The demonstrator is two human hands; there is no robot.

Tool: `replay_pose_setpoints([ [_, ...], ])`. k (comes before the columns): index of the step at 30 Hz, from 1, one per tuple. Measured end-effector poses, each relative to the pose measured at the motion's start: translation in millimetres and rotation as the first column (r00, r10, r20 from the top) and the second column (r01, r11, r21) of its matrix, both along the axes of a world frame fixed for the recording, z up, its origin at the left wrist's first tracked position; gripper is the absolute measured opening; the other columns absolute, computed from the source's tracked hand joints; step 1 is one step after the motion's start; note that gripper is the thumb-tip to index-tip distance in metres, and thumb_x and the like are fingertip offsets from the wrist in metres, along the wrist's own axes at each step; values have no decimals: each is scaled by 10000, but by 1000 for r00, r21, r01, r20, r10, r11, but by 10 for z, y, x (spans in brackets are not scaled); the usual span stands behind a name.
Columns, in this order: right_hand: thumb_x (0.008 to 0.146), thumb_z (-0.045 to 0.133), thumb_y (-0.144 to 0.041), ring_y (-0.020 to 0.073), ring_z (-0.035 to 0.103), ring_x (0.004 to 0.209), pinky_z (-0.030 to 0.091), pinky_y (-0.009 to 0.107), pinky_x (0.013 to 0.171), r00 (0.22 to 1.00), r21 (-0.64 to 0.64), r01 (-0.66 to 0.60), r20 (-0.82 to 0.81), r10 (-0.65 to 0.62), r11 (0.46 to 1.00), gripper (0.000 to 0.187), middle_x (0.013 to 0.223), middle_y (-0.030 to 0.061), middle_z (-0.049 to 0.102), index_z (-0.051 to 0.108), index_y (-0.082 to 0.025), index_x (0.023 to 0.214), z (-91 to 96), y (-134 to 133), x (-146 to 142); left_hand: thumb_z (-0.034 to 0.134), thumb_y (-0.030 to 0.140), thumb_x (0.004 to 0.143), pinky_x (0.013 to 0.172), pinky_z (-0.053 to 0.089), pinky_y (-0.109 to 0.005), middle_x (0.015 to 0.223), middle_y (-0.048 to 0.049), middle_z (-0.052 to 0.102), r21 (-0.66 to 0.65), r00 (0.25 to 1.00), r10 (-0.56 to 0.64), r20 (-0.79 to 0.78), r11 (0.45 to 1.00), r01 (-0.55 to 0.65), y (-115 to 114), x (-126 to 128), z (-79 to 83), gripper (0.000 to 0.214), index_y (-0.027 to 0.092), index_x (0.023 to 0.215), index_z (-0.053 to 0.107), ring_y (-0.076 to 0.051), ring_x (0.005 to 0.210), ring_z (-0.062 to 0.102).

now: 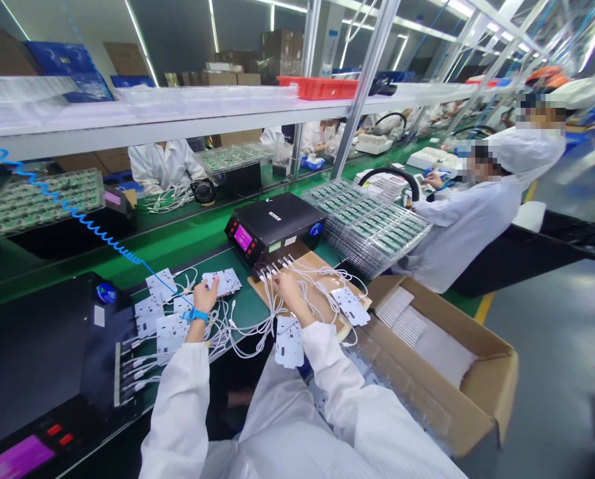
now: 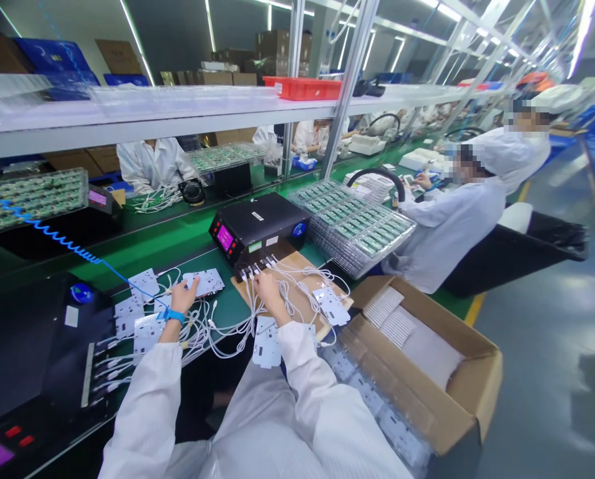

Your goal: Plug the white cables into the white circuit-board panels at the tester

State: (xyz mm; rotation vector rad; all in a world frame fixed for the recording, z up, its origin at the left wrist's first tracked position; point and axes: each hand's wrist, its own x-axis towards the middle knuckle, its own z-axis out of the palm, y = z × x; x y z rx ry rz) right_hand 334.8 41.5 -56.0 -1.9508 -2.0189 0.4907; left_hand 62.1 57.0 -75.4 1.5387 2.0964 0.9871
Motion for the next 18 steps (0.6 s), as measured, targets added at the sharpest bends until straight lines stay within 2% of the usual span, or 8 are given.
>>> replay_pose_setpoints([
  [8, 916, 548, -115, 172, 663, 771, 333, 238, 655, 1000, -1, -8, -9, 8, 1000, 210, 828, 104, 734, 737, -141, 830, -7, 46, 2, 608, 488, 819, 691, 500, -331, 716, -88, 687, -18, 992, -70, 103, 997, 73, 42, -39, -96, 328, 170, 763, 661, -252, 732, 641],
  [15, 930, 547, -153, 188, 683, 798, 352, 239, 661, 1000, -1, -16, -3, 16, 1000, 230, 847, 117, 752, 752, -156, 825, -49, 94, -6, 626, 456, 799, 778, 521, -359, 827, -121, 740, -37, 986, -94, 139, 994, 100, 86, -69, -87, 334, 143, 875, 715, -270, 803, 670],
  [18, 912, 542, -129, 192, 686, 793, 346, 245, 650, 1000, 2, -11, 6, 11, 1000, 232, 856, 122, 759, 761, -153, 838, -62, 131, -22, 616, 447, 801, 809, 511, -376, 849, -141, 738, -33, 987, -92, 135, 995, 98, 94, -82, -57, 320, 145, 853, 706, -292, 846, 671],
])
